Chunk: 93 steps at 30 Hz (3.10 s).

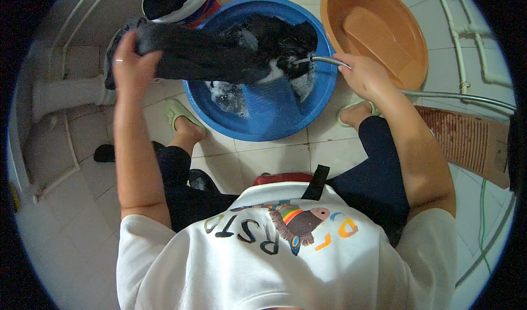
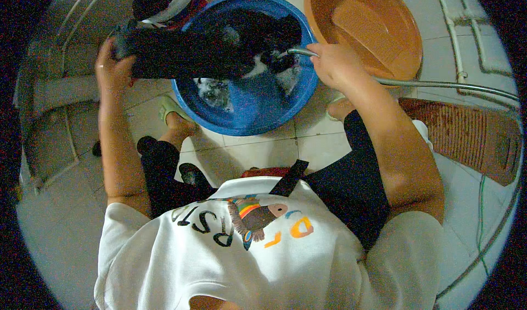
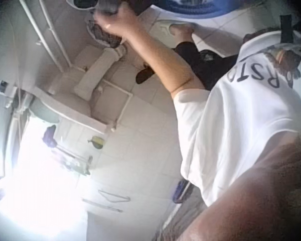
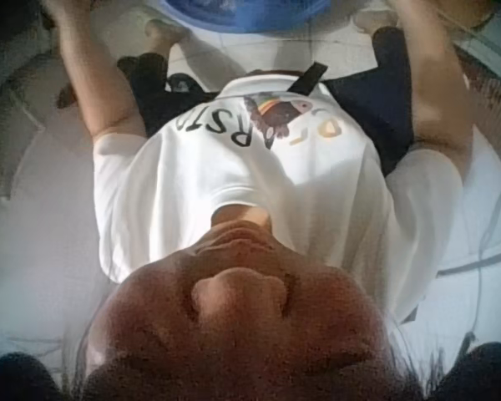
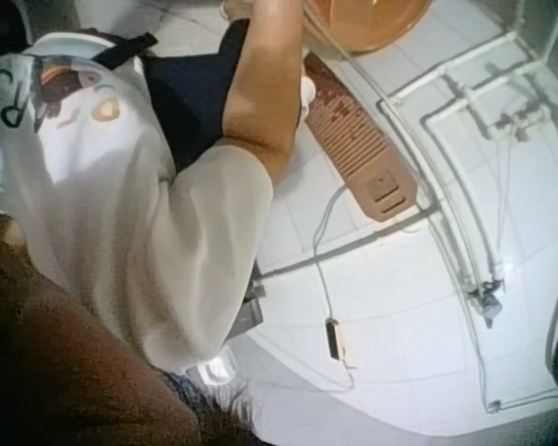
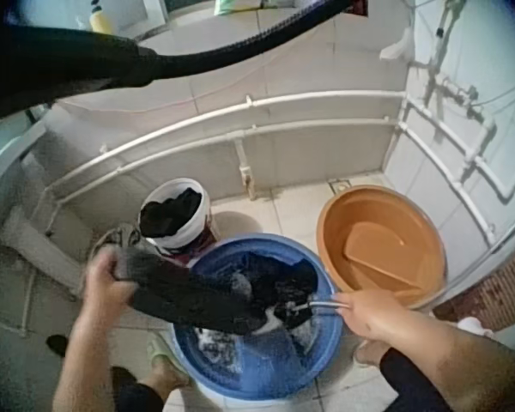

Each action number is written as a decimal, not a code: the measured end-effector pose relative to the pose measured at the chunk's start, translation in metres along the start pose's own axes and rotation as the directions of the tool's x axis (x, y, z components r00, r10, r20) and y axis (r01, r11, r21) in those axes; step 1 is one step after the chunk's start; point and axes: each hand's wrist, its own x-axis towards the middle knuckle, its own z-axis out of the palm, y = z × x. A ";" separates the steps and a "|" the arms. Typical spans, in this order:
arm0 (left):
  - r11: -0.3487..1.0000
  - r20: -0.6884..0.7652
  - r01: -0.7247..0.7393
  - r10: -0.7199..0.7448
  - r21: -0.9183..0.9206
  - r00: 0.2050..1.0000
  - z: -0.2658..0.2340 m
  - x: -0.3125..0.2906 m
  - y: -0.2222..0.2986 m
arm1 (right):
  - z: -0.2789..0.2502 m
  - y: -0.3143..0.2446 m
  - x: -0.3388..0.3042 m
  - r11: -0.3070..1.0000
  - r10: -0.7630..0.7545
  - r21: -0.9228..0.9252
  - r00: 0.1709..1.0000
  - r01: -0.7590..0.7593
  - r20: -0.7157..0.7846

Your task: The person washes dark-colored clothes by hand in a blue basin filled with soapy water. They scrub the garments, rinse them using a handheld shower hose, and transfer the wet items into an orange basin. The process involves repeated scrubbing and rinsing of multiple pieces of clothing.

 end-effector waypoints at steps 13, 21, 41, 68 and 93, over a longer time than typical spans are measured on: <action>0.839 0.778 -0.287 -0.228 0.462 0.586 0.243 -0.163 -0.114 | 0.023 0.015 0.014 0.999 0.044 0.022 0.999 -0.044 0.015; 0.769 0.789 -0.315 -0.372 0.557 0.489 0.264 -0.122 -0.146 | 0.029 0.014 0.014 0.988 -0.081 0.122 0.990 0.094 -0.114; 0.839 0.894 -0.338 -0.332 0.426 0.301 0.246 -0.132 -0.112 | 0.022 0.010 0.012 0.995 -0.047 0.086 0.999 0.049 -0.024; 0.719 -0.275 -0.040 -0.213 -0.694 0.938 -0.062 0.024 0.089 | 0.004 0.006 0.000 0.996 0.073 -0.060 0.997 -0.072 0.015; 0.820 0.844 -0.267 -0.409 0.507 0.348 0.262 -0.136 -0.176 | 0.032 0.012 0.021 0.994 0.003 0.110 1.000 -0.004 0.014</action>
